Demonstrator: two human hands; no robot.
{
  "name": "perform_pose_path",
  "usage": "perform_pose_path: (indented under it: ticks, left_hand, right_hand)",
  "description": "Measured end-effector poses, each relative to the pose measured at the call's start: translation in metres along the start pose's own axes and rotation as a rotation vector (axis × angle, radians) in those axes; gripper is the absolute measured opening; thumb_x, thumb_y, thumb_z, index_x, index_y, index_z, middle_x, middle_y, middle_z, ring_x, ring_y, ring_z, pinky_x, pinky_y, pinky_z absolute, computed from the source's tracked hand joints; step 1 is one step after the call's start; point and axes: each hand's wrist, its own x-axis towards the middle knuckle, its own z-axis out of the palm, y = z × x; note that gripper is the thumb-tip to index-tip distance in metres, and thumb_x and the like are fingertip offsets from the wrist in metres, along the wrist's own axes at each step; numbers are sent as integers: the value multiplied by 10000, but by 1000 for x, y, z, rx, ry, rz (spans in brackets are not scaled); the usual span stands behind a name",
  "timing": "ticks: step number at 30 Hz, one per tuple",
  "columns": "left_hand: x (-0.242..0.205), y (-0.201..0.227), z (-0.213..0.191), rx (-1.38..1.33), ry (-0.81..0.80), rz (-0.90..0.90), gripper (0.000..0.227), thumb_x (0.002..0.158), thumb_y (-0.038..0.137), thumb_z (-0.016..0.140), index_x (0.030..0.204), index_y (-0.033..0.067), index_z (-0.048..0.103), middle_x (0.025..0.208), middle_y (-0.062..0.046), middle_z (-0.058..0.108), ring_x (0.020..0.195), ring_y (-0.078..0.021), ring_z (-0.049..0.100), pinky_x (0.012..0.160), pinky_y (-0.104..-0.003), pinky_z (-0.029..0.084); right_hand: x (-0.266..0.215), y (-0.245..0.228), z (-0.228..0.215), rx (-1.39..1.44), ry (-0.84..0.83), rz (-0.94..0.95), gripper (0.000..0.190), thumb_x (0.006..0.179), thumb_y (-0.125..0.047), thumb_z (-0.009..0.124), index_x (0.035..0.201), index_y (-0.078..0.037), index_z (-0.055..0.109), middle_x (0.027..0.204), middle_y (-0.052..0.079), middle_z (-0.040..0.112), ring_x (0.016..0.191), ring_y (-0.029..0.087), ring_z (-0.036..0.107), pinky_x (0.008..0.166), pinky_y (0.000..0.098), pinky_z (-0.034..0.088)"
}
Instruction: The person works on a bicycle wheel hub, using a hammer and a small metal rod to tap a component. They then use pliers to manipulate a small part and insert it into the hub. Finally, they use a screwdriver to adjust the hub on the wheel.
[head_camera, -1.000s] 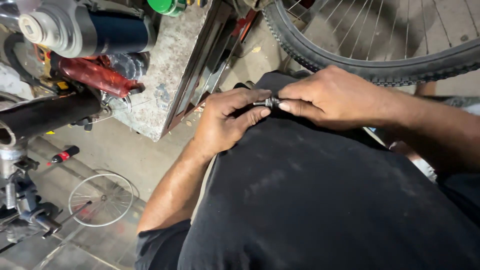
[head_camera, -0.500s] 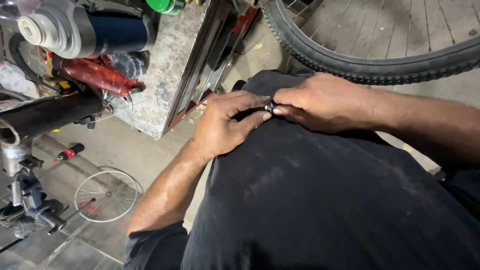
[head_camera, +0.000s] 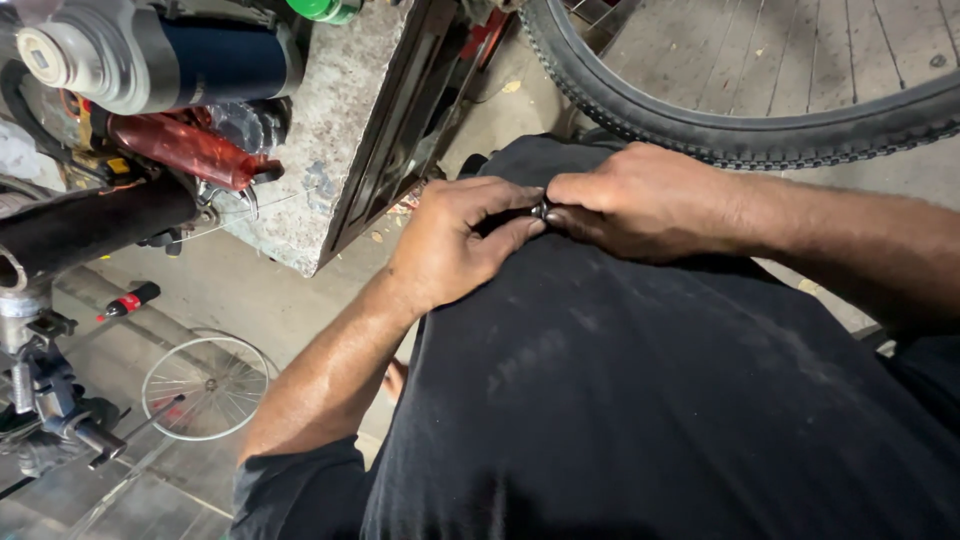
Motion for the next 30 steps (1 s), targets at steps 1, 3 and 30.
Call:
perform_pose_path:
  ticks: [1, 3, 30]
  left_hand:
    - [0, 0, 1, 22, 16, 10, 122, 933, 60, 802, 1034, 8, 757, 990, -218, 776, 978, -456, 760, 795, -482, 625]
    - [2, 3, -1, 33, 36, 9, 138, 941, 61, 798, 1063, 10, 759, 1004, -215, 777, 986, -451, 761, 803, -483, 626]
    - [12, 9, 4, 76, 106, 42, 245, 963, 123, 804, 1187, 34, 762, 1027, -178, 786, 982, -391, 782, 801, -444, 630]
  right_hand:
    - [0, 1, 0, 28, -3, 11, 166, 1043, -348, 537, 1085, -231, 647, 756, 151, 767, 789, 485, 706, 666, 635, 569]
    - [5, 1, -9, 93, -42, 51, 196, 1034, -375, 529, 1067, -240, 666, 773, 159, 775, 819, 480, 714, 680, 616, 572]
    - [7, 7, -30, 94, -46, 6, 276, 1036, -421, 540, 976, -174, 647, 902, 122, 787, 909, 432, 731, 727, 598, 580]
